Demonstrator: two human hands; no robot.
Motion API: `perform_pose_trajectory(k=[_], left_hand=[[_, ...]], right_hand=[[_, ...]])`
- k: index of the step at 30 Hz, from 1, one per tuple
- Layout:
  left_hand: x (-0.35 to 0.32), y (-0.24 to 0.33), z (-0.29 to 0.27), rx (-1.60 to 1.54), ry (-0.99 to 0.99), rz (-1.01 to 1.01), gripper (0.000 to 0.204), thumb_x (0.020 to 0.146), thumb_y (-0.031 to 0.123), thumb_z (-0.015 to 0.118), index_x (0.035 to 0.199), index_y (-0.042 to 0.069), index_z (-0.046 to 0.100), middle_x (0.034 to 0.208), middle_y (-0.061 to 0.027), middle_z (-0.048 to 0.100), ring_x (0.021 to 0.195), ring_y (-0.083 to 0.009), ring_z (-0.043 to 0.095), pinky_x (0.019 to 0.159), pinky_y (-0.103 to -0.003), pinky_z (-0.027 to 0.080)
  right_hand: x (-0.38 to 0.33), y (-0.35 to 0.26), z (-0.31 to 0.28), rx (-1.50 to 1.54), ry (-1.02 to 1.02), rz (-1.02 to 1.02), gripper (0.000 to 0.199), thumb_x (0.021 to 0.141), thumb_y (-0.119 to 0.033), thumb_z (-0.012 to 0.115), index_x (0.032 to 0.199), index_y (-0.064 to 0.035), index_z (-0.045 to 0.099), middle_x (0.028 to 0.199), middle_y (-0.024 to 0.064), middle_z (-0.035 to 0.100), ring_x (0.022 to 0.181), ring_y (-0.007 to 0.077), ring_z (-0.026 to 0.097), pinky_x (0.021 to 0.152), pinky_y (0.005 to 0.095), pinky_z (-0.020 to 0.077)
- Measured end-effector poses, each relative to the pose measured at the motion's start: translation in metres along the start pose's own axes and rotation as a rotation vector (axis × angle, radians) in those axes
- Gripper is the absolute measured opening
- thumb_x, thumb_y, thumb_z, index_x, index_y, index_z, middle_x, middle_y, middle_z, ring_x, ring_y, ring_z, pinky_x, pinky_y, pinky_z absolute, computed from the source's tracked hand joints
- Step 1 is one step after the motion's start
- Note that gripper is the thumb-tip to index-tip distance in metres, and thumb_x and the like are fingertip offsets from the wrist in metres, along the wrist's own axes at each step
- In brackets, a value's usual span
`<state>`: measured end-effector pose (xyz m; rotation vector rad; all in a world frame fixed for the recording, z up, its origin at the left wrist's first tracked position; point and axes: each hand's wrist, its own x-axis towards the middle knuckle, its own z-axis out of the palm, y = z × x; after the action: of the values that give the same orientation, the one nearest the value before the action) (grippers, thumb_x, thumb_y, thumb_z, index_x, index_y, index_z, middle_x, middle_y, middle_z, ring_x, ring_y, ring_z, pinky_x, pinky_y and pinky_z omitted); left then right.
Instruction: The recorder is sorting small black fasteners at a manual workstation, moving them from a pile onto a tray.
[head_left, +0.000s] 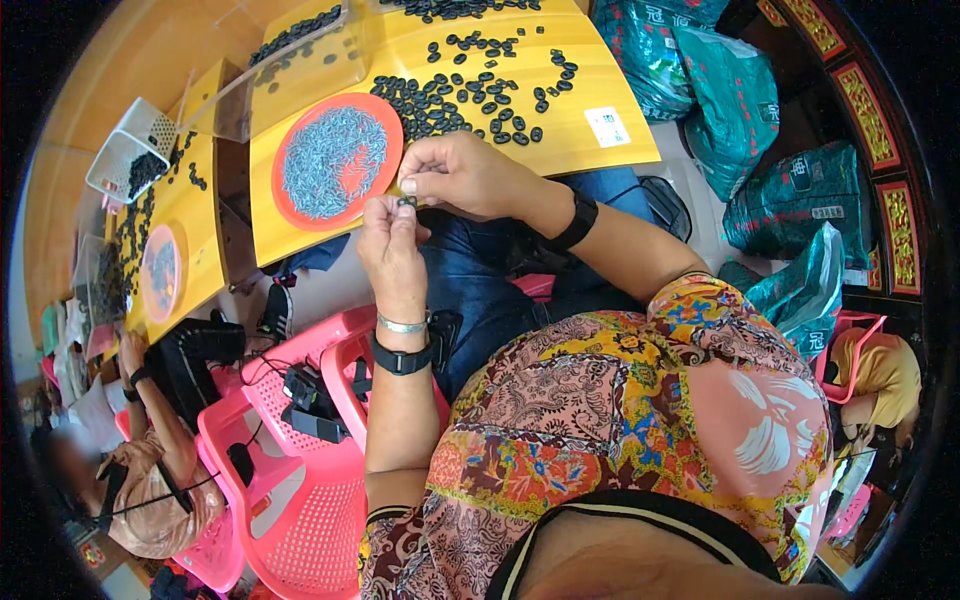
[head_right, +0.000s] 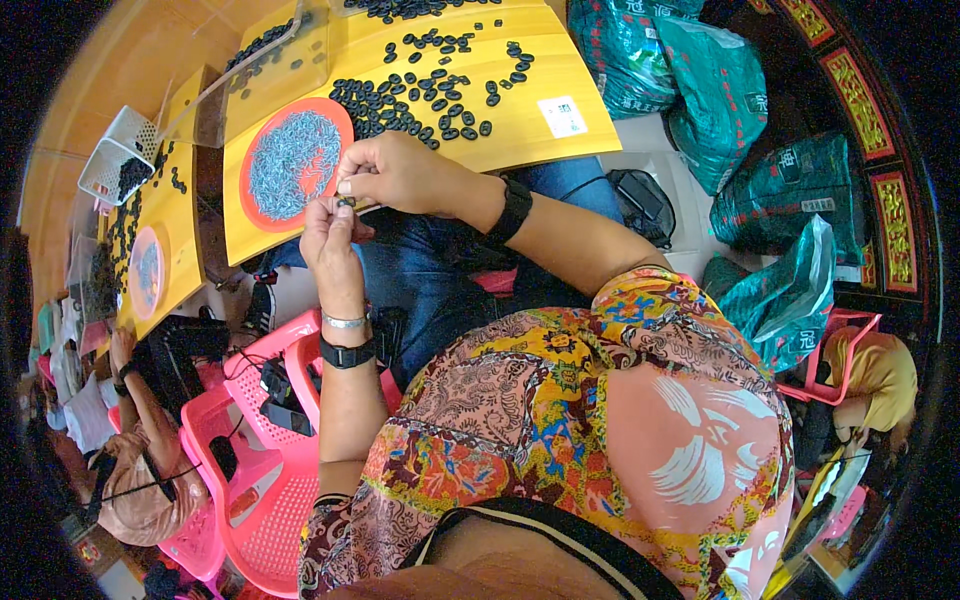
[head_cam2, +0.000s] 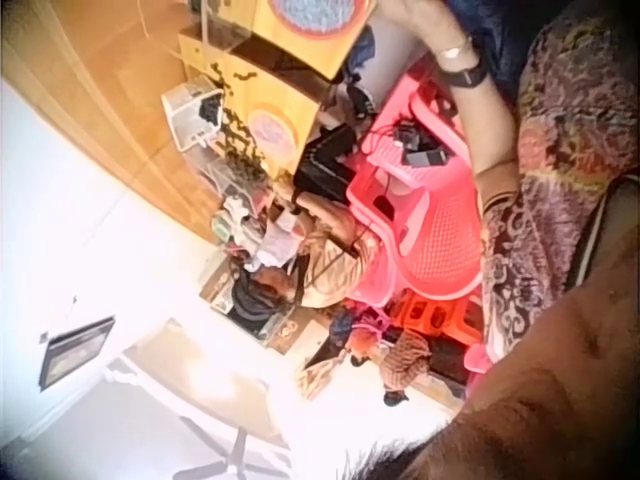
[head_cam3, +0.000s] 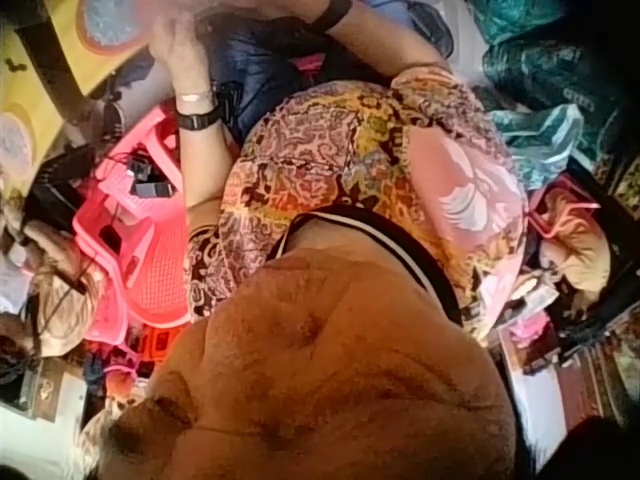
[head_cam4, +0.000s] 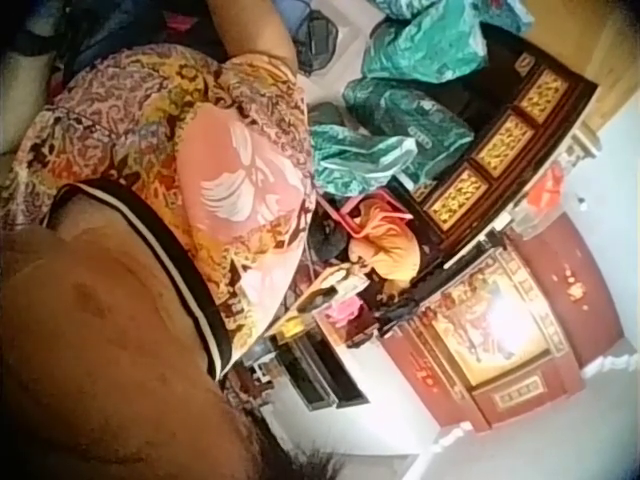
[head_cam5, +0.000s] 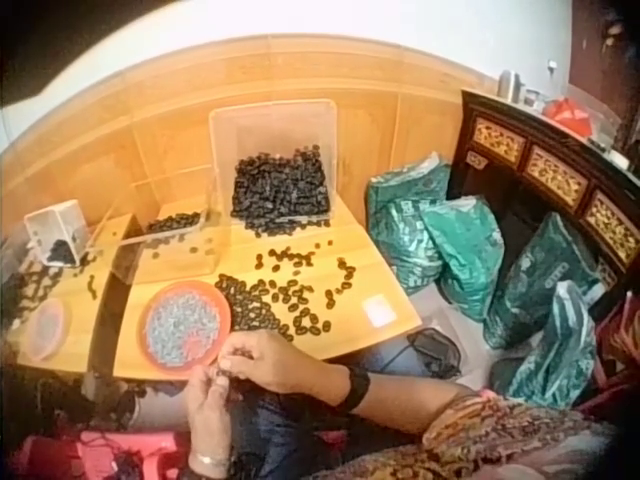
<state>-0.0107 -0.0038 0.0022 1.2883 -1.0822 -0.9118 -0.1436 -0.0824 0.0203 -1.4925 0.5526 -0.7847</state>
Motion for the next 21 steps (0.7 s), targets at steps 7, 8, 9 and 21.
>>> perform_pose_trajectory(k=[7,8,9,21], left_hand=[[-0.001,0.0039,0.0009,0.079,0.016,0.02,0.011,0.086,0.01,0.05,0.08,0.001,0.049,0.061,-0.0054,0.05,0.054,-0.0124,0.05,0.05,-0.027,0.04],[-0.001,0.0033,0.0006,0.094,0.016,0.031,0.011,0.086,0.01,0.05,0.08,0.001,0.049,0.06,-0.0055,0.05,0.054,-0.0126,0.049,0.05,-0.027,0.04],[-0.001,0.003,0.0005,0.109,0.016,0.041,0.011,0.086,0.01,0.05,0.08,0.001,0.049,0.06,-0.0056,0.05,0.054,-0.0128,0.049,0.05,-0.027,0.04],[-0.0012,0.0034,0.0007,0.158,0.012,0.07,0.008,0.085,0.009,0.05,0.082,0.002,0.048,0.06,-0.0057,0.049,0.054,-0.0132,0.049,0.05,-0.027,0.039]], right_hand=[[-0.0015,-0.0042,0.0008,-0.075,-0.011,-0.004,0.012,0.085,-0.011,0.056,0.087,0.0004,0.059,0.071,-0.0008,0.056,0.064,0.0047,0.049,0.057,0.0195,0.0409],[-0.0013,-0.004,0.0003,-0.078,-0.009,-0.012,0.012,0.085,-0.011,0.056,0.087,0.0005,0.059,0.072,-0.0005,0.057,0.064,0.005,0.05,0.058,0.0199,0.0415],[-0.0009,-0.0028,-0.0007,-0.078,-0.009,-0.011,0.012,0.085,-0.011,0.056,0.087,0.0005,0.059,0.072,-0.0005,0.057,0.064,0.005,0.05,0.058,0.0199,0.0415],[-0.0015,-0.003,-0.0041,-0.345,-0.023,-0.106,0.014,0.084,-0.013,0.056,0.084,0.0006,0.058,0.072,0.002,0.06,0.066,0.0062,0.052,0.06,0.0219,0.0438]])
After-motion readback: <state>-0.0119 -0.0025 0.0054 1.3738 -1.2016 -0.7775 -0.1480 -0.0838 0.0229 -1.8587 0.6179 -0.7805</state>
